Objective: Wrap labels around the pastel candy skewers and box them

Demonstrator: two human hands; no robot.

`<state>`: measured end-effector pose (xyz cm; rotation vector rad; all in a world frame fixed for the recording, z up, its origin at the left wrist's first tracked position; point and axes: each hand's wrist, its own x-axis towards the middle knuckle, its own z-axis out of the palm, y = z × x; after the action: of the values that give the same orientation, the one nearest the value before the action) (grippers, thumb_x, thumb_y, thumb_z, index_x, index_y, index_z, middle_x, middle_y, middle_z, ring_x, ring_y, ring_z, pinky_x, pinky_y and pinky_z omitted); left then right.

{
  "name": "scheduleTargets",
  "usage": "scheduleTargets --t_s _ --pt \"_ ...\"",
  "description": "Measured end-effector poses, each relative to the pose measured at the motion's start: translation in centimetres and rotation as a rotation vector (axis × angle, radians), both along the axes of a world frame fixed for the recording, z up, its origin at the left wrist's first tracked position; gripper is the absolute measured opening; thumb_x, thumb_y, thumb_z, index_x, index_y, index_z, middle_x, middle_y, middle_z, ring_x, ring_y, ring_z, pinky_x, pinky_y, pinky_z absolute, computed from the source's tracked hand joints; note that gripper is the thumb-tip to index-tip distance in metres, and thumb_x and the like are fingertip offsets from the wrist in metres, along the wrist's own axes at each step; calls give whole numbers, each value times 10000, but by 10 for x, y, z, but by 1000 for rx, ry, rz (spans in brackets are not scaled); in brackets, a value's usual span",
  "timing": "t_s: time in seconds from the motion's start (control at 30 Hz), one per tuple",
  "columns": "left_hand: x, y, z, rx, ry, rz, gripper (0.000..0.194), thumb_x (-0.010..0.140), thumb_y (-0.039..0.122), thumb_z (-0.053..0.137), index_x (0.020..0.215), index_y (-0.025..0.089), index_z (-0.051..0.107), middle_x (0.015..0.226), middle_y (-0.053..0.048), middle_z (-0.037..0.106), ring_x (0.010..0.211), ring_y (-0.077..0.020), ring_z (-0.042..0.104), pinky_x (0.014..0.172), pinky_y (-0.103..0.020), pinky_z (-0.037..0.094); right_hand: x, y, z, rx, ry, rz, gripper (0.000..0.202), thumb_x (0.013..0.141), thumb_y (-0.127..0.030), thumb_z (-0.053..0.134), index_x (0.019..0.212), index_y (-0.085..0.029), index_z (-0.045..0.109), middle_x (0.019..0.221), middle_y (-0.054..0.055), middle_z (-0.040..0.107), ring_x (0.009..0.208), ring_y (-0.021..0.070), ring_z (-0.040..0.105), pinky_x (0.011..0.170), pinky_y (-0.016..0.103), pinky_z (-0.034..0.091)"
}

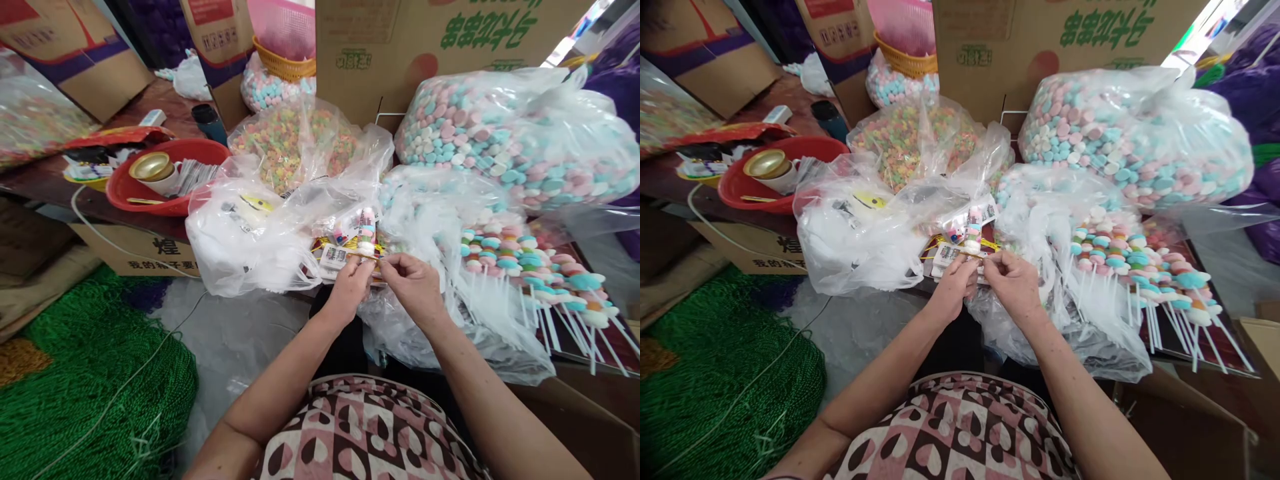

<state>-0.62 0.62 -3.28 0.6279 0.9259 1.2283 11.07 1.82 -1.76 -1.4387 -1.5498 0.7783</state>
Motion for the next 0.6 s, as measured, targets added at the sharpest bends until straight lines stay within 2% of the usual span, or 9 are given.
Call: scheduleTargets --t_s 0.17,0.3,0.4,0.5,0.6 --pt "2 -4 -1 -7 -9 8 387 811 535 662 725 190 510 484 100 274 375 -35 232 391 -199 168 3 -5 -2 47 -44 -19 154 785 -303 602 698 -208 686 660 9 670 610 160 580 602 284 465" --pt "2 -5 -1 -12 -74 15 402 797 543 684 721 181 527 479 101 272 362 -30 223 378 -184 171 6 -9 -3 -24 129 39 176 788 -374 653 773 -216 729 731 16 707 660 172 603 642 308 488" --pt "0 -8 2 -39 -206 -170 367 845 497 633 708 175 525 465 109 234 339 -28 189 364 -171 185 11 -11 -7 -124 337 86 209 753 -417 713 712 -213 709 638 -7 655 586 142 543 607 295 469" --pt "-3 -13 6 -59 -317 -382 346 882 462 574 704 168 536 463 111 203 329 -31 163 353 -162 200 18 -12 -11 -173 433 135 304 742 -459 732 599 -207 640 571 -16 597 554 129 502 603 291 459" --pt "-4 -18 8 -118 -363 -483 331 901 418 534 690 164 541 452 112 184 321 -36 138 343 -160 208 27 -13 -10 -253 489 219 311 699 -504 781 651 -214 679 650 3 663 660 167 602 707 326 508"
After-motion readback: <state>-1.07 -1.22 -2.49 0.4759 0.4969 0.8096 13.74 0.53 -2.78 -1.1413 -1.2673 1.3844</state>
